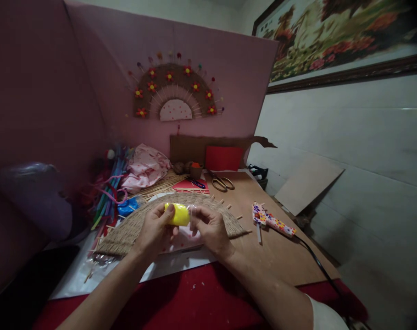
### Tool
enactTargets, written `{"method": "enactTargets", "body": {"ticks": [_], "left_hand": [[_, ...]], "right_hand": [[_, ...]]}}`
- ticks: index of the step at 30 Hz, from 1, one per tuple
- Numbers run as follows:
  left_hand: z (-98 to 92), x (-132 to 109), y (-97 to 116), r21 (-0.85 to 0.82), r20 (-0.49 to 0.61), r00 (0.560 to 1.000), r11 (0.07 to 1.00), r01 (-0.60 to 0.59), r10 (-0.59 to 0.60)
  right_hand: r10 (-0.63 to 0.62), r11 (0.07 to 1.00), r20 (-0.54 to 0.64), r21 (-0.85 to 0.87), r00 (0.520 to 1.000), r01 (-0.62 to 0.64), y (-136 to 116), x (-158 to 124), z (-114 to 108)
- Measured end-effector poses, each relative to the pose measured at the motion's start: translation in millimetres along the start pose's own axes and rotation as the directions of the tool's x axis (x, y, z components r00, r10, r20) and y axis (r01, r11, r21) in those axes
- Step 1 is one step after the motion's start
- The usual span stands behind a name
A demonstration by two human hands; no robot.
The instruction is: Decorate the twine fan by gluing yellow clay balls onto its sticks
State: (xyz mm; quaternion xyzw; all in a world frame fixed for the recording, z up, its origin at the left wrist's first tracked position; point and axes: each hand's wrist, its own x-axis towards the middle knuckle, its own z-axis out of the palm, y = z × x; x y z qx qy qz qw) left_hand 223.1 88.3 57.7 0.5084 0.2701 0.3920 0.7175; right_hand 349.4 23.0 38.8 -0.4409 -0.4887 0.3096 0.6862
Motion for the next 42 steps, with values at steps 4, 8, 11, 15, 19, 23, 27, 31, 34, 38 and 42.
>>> {"method": "enactTargets", "body": {"ticks": [4, 8, 11, 15, 19, 23, 27, 31, 34, 38, 42], "left_hand": [[-4.7, 2, -1, -0.003, 0.048, 0.997, 0.999, 0.052, -0.052], [-8.9, 2, -2, 0.002, 0.095, 0.995, 1.0, 0.021, -0.021], [-7.1, 1, -2, 0.048, 0.066, 0.998, 0.999, -0.021, 0.018], [-2.1, -1, -2, 0.068, 0.023, 0.999, 0.997, -0.03, 0.029], [2.1, -1, 0, 0.014, -0.035, 0.999, 1.0, -0.001, 0.001], [2.1, -2, 4, 0.007, -0.069, 0.997, 0.999, 0.038, -0.038], [-4.7, -1, 3, 0.043, -0.061, 0.997, 0.998, 0.051, -0.048], [-10.7, 2, 1, 0.062, -0.027, 0.997, 0.995, 0.076, -0.074], [-9.6, 2, 1, 0.045, 0.001, 0.997, 0.996, 0.071, -0.072], [-3.1, -1, 2, 0.069, 0.002, 0.995, 0.993, 0.094, -0.095], [0.8, -2, 5, 0.064, -0.068, 0.995, 0.995, 0.072, -0.068]], "right_hand": [[0.019, 1.0, 0.042, 0.017, 0.999, -0.019, -3, 1, -1], [0.032, 0.996, 0.079, 0.081, 0.996, -0.038, -3, 1, -1], [0.104, 0.989, 0.109, 0.096, 0.989, -0.115, 0, 1, -2], [0.189, 0.975, 0.12, 0.099, 0.975, -0.201, 4, 2, -4], [0.126, 0.985, 0.065, 0.109, 0.99, -0.132, 5, 5, -4], [0.067, 0.993, 0.089, 0.091, 0.994, -0.075, 2, 6, -5], [0.126, 0.984, 0.252, 0.094, 0.959, -0.154, -3, 4, -7], [0.176, 0.965, 0.341, 0.125, 0.923, -0.23, -6, 4, -9], [0.194, 0.962, 0.369, 0.11, 0.909, -0.25, -4, 4, -11], [0.179, 0.964, 0.379, 0.115, 0.908, -0.238, -1, 5, -12], [0.185, 0.964, 0.338, 0.12, 0.923, -0.237, -1, 4, -9]]}}
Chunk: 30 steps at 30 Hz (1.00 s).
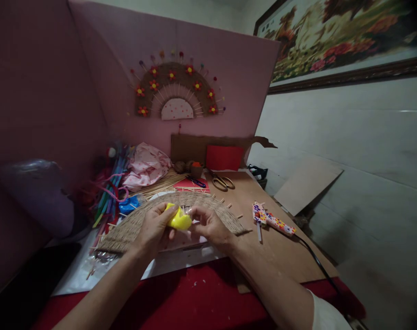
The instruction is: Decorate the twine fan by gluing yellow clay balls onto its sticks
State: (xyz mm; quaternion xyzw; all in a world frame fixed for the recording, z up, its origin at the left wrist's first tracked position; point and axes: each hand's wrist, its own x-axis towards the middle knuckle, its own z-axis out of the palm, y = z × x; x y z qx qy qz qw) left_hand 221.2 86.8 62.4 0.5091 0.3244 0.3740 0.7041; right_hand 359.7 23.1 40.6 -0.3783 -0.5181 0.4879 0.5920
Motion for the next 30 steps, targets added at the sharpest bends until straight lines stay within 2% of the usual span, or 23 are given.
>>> {"method": "enactTargets", "body": {"ticks": [3, 6, 11, 13, 16, 18, 20, 22, 25, 30], "left_hand": [[-1.7, 2, 1, 0.015, -0.054, 0.998, 0.999, -0.039, 0.04], [-5.7, 5, 2, 0.044, -0.083, 0.991, 0.994, -0.105, 0.108], [-9.5, 5, 4, 0.167, -0.115, 0.966, 0.963, -0.211, 0.231], [-9.0, 4, 4, 0.198, -0.099, 0.966, 0.956, -0.216, 0.238], [-7.1, 3, 2, 0.225, -0.077, 0.973, 0.954, -0.197, 0.219], [-5.3, 3, 1, 0.242, -0.07, 0.966, 0.943, -0.227, 0.251], [-2.8, 2, 0, 0.228, -0.042, 0.963, 0.941, -0.25, 0.266], [0.1, 1, 0, 0.19, 0.005, 0.978, 0.96, -0.206, 0.209], [4.0, -2, 2, 0.181, 0.039, 0.991, 0.974, -0.135, 0.13], [4.7, -1, -1, 0.283, 0.026, 0.982, 0.941, -0.187, 0.187]], "right_hand": [[-0.026, 0.999, -0.067, -0.045, 0.997, 0.023, 1, 1, 1], [-0.115, 0.984, -0.135, -0.15, 0.984, 0.094, 3, 3, 0], [-0.259, 0.937, -0.134, -0.276, 0.957, 0.215, 4, 5, -5], [-0.237, 0.949, -0.149, -0.247, 0.96, 0.196, 2, 5, -6], [-0.122, 0.987, -0.187, -0.126, 0.975, 0.1, 1, 5, -5], [-0.061, 0.996, -0.235, -0.075, 0.97, 0.045, 2, 6, -6], [-0.065, 0.995, -0.308, -0.093, 0.949, 0.038, 4, 8, -7], [-0.141, 0.981, -0.364, -0.176, 0.921, 0.08, 5, 9, -8], [-0.277, 0.933, -0.377, -0.323, 0.884, 0.155, 4, 9, -8], [-0.345, 0.888, -0.433, -0.438, 0.833, 0.14, 2, 5, -2]]}}
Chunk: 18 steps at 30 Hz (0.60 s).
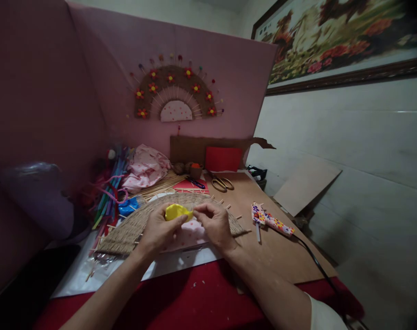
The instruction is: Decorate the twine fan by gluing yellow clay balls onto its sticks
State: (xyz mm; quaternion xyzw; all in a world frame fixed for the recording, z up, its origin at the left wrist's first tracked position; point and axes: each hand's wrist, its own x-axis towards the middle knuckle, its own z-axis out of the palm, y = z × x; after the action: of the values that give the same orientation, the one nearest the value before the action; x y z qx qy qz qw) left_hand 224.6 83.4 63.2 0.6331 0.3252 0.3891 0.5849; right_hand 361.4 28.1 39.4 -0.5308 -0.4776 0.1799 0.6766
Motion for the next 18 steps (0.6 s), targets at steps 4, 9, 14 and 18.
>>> {"method": "enactTargets", "body": {"ticks": [4, 9, 14, 18], "left_hand": [[-0.1, 1, -8, 0.102, -0.073, 0.99, 0.988, -0.115, 0.122], [-1.0, 0, -9, 0.197, -0.102, 0.98, 0.969, -0.148, 0.171], [-8.3, 1, 1, 0.008, 0.028, 1.0, 1.0, 0.003, -0.004], [-14.1, 1, 3, 0.05, 0.059, 0.998, 0.998, 0.033, -0.036]], "right_hand": [[0.066, 0.998, -0.006, 0.02, 0.998, -0.066, -3, -7, 5], [0.128, 0.977, 0.154, 0.149, 0.98, -0.151, -2, -11, 7], [-0.164, 0.985, 0.171, -0.018, 0.971, 0.17, 1, -8, 1], [-0.209, 0.96, 0.218, -0.138, 0.953, 0.242, 0, -7, -1]]}}
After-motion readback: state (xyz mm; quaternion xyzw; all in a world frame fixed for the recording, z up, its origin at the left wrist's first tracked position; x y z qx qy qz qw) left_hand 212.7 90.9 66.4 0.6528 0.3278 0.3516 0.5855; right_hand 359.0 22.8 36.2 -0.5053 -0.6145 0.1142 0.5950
